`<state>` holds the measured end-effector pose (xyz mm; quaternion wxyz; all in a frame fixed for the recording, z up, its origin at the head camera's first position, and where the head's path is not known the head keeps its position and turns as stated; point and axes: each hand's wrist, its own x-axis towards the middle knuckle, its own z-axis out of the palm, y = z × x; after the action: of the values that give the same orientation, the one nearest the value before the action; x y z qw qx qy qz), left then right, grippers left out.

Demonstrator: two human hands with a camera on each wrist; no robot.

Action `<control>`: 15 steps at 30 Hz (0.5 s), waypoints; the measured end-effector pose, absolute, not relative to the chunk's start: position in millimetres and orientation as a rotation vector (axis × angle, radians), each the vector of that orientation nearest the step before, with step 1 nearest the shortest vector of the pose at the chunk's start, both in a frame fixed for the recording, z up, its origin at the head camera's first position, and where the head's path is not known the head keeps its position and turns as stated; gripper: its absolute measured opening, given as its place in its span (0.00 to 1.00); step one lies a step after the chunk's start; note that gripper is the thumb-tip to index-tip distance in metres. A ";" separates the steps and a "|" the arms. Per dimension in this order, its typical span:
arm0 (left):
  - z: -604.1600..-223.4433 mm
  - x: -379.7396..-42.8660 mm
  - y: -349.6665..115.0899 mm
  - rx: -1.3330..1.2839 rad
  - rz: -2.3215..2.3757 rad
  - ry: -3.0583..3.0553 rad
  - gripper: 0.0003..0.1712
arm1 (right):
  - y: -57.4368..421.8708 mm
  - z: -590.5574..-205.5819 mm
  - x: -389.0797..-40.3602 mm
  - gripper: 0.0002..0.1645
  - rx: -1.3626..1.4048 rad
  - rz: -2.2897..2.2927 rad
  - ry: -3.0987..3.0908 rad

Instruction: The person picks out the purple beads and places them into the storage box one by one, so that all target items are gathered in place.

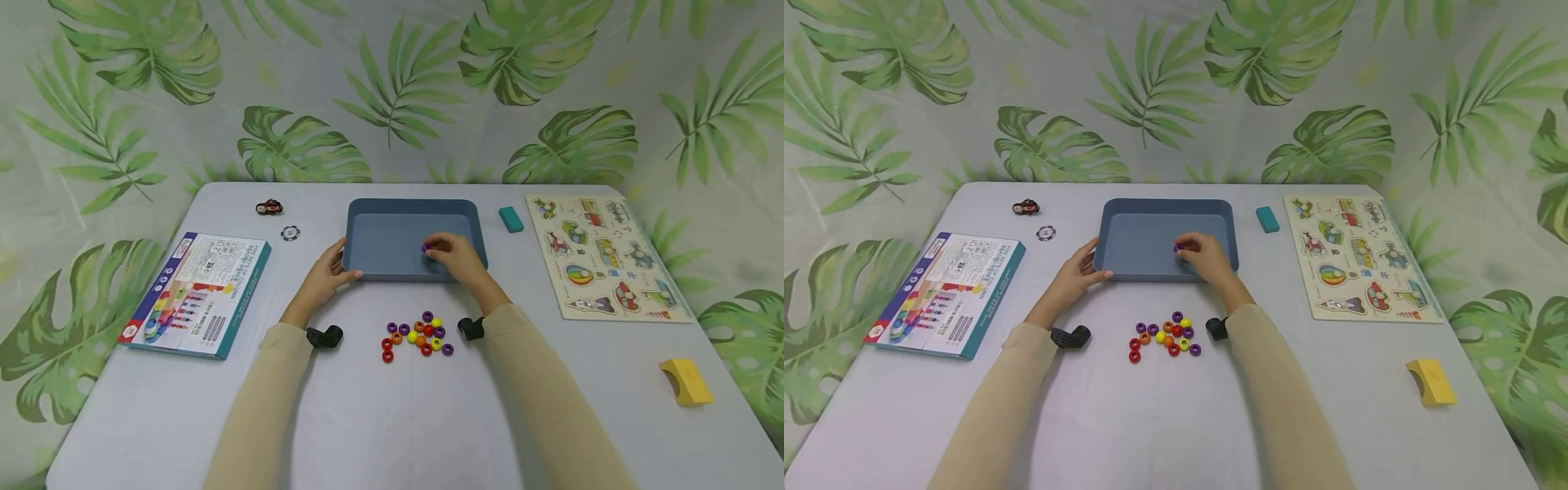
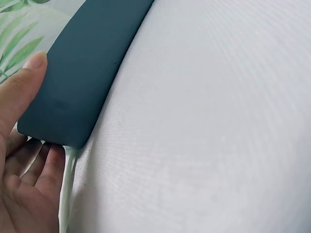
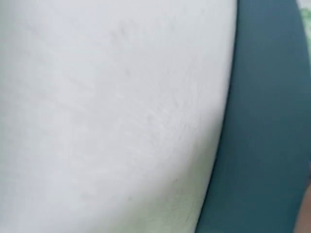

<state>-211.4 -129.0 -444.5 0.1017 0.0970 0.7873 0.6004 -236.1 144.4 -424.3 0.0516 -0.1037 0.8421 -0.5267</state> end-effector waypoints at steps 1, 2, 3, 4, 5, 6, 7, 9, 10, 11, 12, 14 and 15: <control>-447.5 -212.9 -129.6 0.290 1.774 2.327 0.49 | 145.2 -428.1 -240.8 0.14 -0.282 -1.578 2.589; -450.4 -214.5 -130.3 0.295 1.774 2.328 0.49 | 145.5 -431.1 -244.7 0.13 -0.245 -1.562 2.607; -453.4 -216.0 -131.0 0.297 1.772 2.332 0.49 | 145.7 -433.5 -247.9 0.13 -0.212 -1.546 2.622; -456.0 -217.3 -131.6 0.298 1.766 2.339 0.49 | 145.7 -435.4 -250.6 0.12 -0.185 -1.532 2.634; -458.4 -218.5 -132.1 0.299 1.760 2.345 0.49 | 145.8 -436.8 -252.5 0.12 -0.164 -1.509 2.644; -459.2 -218.7 -132.2 0.293 1.759 2.353 0.50 | 145.7 -437.8 -254.2 0.11 -0.147 -1.486 2.652; -459.4 -218.7 -132.3 0.289 1.759 2.360 0.50 | 145.5 -438.6 -255.2 0.11 -0.135 -1.463 2.657; -460.5 -219.6 -132.6 0.294 1.758 2.370 0.50 | 144.6 -439.2 -256.7 0.11 -0.120 -1.422 2.659; -460.7 -219.9 -132.7 0.299 1.754 2.374 0.50 | 144.2 -439.4 -257.3 0.11 -0.115 -1.407 2.659; -460.7 -219.9 -132.6 0.300 1.758 2.373 0.50 | 143.7 -439.3 -257.7 0.11 -0.112 -1.395 2.659; -460.5 -220.0 -132.6 0.297 1.758 2.374 0.50 | 143.4 -439.3 -257.9 0.11 -0.110 -1.388 2.658; -459.9 -219.6 -132.7 0.296 1.751 2.373 0.50 | 143.2 -439.2 -257.7 0.12 -0.106 -1.393 2.650; -459.1 -219.0 -132.6 0.288 1.748 2.369 0.50 | 143.4 -439.0 -257.2 0.12 -0.107 -1.399 2.650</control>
<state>-219.0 -132.6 -459.1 0.0915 0.0970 0.7974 0.5885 -257.2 143.4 -439.0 0.0714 -0.0355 0.8816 -0.4652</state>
